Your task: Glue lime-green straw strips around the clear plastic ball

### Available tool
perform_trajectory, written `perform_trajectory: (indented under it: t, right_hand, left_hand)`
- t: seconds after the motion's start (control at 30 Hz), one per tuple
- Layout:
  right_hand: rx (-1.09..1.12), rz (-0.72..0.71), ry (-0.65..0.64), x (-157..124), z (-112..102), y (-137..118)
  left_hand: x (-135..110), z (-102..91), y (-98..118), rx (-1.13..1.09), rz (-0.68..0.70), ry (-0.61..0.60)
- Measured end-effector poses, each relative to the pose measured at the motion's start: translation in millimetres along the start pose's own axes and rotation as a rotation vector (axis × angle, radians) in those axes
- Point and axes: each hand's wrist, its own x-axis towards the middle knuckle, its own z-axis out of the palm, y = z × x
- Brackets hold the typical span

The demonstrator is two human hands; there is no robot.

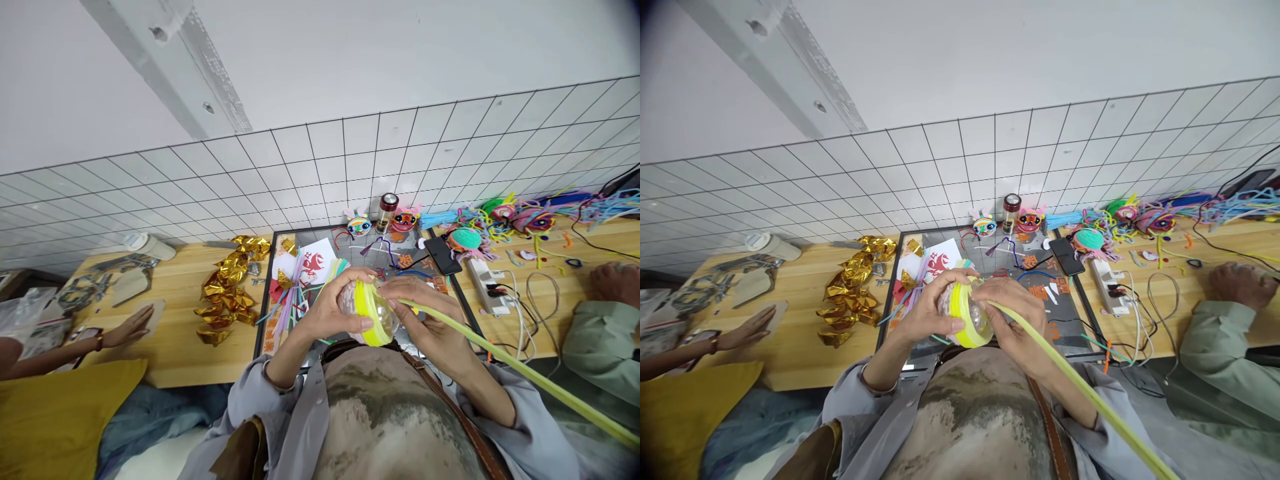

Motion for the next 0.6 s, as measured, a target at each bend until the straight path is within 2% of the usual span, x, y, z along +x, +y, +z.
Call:
perform_trajectory:
  t: [0.6]
  right_hand:
    - [-0.039,-0.037,-0.040,-2.5,-0.5,2.8]
  left_hand:
    - [-0.7,0.1,-1.7,0.007,-0.021,0.000]
